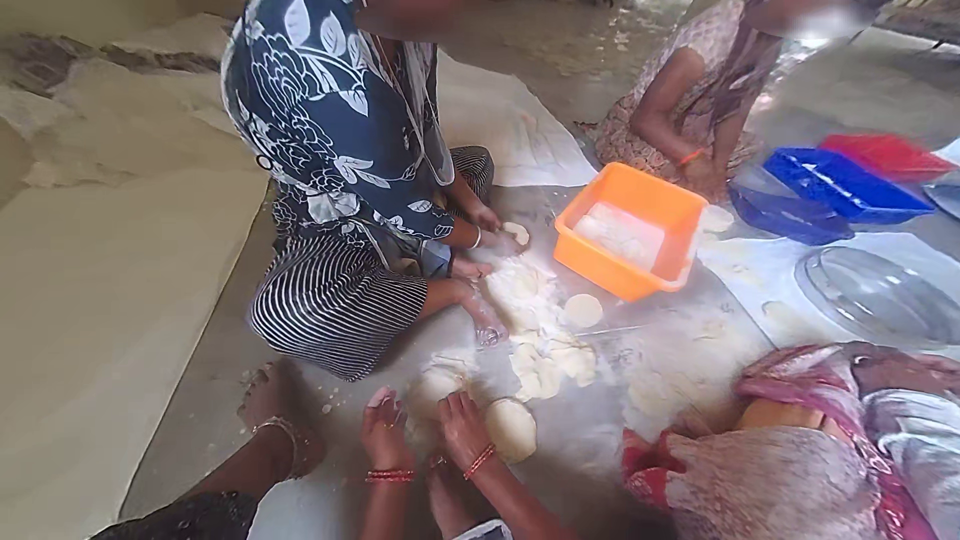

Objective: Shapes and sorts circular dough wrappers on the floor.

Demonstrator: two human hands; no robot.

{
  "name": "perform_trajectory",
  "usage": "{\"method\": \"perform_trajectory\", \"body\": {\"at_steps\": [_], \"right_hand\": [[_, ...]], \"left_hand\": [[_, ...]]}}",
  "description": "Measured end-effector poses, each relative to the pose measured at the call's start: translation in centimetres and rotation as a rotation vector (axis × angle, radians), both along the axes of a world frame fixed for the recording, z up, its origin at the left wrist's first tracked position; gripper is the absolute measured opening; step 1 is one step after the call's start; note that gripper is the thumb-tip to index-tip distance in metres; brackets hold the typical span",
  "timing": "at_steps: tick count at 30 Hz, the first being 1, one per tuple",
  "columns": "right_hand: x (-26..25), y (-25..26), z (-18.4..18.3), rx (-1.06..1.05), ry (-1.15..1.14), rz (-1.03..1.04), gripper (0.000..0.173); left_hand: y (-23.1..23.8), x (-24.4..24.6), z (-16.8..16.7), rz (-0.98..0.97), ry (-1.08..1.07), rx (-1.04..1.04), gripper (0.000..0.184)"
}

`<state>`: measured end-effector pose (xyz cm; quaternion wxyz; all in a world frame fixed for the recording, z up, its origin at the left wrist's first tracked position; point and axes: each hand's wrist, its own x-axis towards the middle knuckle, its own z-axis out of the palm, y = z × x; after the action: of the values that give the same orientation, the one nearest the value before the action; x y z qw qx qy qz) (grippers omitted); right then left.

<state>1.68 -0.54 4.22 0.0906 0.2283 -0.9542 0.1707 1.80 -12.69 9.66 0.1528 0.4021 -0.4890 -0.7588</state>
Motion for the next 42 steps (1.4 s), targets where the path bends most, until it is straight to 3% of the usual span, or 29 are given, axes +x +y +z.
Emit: {"method": "perform_trajectory", "body": {"at_steps": [5, 10, 16, 19, 22, 25, 27, 30, 33, 35, 39, 42], "right_hand": [[-2.3, 0.4, 1.6, -0.121, 0.073, 0.088, 0.021], [-5.7, 0.4, 7.2, -0.074, -0.576, 0.119, 0.032], [-7.9, 0.7, 9.8, -0.099, -0.736, 0.175, 0.031], [-8.2, 1.6, 11.4, -0.35, -0.757, 0.16, 0.027], [-7.6, 2.9, 12.2, -0.741, -0.812, 0.101, 0.024], [-5.5, 3.6, 11.8, -1.317, -0.987, -0.164, 0.022], [-4.5, 3.7, 10.1, -1.551, -1.096, -0.324, 0.024], [-3.6, 3.5, 7.0, -1.459, -1.112, -0.395, 0.041], [-3.4, 3.3, 6.2, -1.036, -0.958, -0.344, 0.061], [-3.5, 3.4, 7.2, -0.873, -0.851, -0.288, 0.056], [-2.4, 3.4, 8.3, -1.07, -0.678, -0.163, 0.036], [-2.0, 3.7, 8.2, -0.794, -0.673, -0.138, 0.044]], "left_hand": [[0.3, 0.1, 0.0, -0.01, -0.004, -0.008, 0.034], [0.1, 0.1, -0.5, -0.02, 0.006, -0.049, 0.032], [0.2, 0.4, -1.3, -0.048, 0.005, -0.033, 0.031], [0.4, 0.4, -1.9, -0.066, 0.025, -0.041, 0.033], [1.2, 0.6, -1.9, -0.114, 0.096, 0.014, 0.041], [2.3, 0.2, -0.4, -0.203, 0.176, 0.221, 0.048], [3.2, 0.1, 0.7, -0.245, 0.192, 0.334, 0.05], [3.9, 0.3, 0.5, -0.282, 0.141, 0.232, 0.04], [3.8, 0.6, -0.3, -0.298, 0.126, 0.173, 0.036], [3.8, 0.6, -0.5, -0.277, 0.139, 0.21, 0.038], [3.8, 0.4, 0.0, -0.229, 0.138, 0.359, 0.047], [4.3, 0.4, 0.4, -0.241, 0.16, 0.413, 0.05]]}}
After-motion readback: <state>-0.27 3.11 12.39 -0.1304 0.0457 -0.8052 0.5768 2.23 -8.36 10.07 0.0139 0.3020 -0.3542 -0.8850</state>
